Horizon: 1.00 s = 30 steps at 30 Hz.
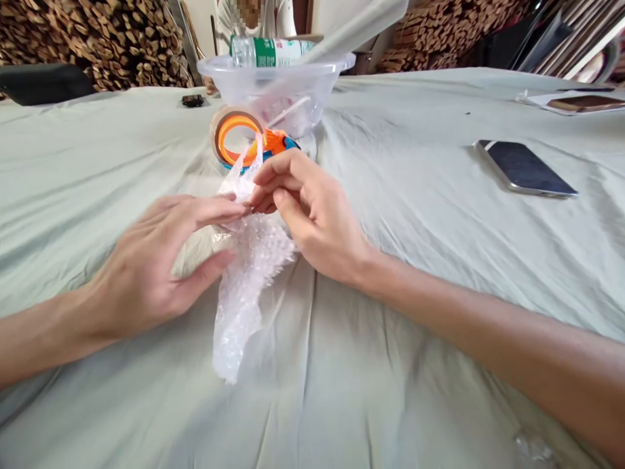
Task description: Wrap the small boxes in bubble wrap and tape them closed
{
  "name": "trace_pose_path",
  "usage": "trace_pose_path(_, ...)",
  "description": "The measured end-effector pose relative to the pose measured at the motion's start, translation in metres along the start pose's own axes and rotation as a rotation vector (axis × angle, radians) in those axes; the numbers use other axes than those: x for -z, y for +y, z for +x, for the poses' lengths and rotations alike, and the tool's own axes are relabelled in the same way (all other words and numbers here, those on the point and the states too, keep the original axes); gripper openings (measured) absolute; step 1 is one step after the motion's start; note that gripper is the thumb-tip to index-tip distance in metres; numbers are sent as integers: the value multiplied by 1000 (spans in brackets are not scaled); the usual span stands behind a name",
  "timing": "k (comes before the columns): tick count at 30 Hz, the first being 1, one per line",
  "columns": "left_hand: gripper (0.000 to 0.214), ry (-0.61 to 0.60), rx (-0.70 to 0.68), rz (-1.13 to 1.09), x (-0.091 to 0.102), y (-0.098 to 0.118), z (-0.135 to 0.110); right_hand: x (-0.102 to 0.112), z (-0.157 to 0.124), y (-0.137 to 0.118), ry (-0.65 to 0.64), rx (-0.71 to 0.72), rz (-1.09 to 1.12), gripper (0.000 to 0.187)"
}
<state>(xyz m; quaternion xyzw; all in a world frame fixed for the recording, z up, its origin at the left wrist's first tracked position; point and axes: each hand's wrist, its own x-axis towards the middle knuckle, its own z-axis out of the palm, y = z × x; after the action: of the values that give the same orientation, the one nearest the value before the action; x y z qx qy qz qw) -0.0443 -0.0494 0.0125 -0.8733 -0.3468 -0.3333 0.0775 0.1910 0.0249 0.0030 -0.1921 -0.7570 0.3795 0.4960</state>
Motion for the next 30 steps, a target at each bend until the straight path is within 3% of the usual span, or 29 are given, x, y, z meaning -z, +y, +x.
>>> trace_pose_path(6, 37, 36, 78, -121, -2, -8, 5, -1, 4, 0, 4, -54, 25, 16)
trace_pose_path(9, 30, 156, 188, -274, -6, -12, 9, 0, 5, 3, 35, -68, 21, 18)
trace_pose_path(12, 20, 252, 259, -378, -11, -17, 9, 1, 6, 7, 22, -2, -67, 11)
trace_pose_path(14, 15, 272, 267, -336, -12, -21, 8, 1, 5, 10, -19, 58, -117, 9)
trace_pose_path(19, 6, 208, 291, -202, -10, -27, 5, 4, 4, 12, -86, 90, -135, 6)
trace_pose_path(30, 15, 188, 359, -330, -8, -21, 6, 6, 5, 10, -169, 162, -300, 19)
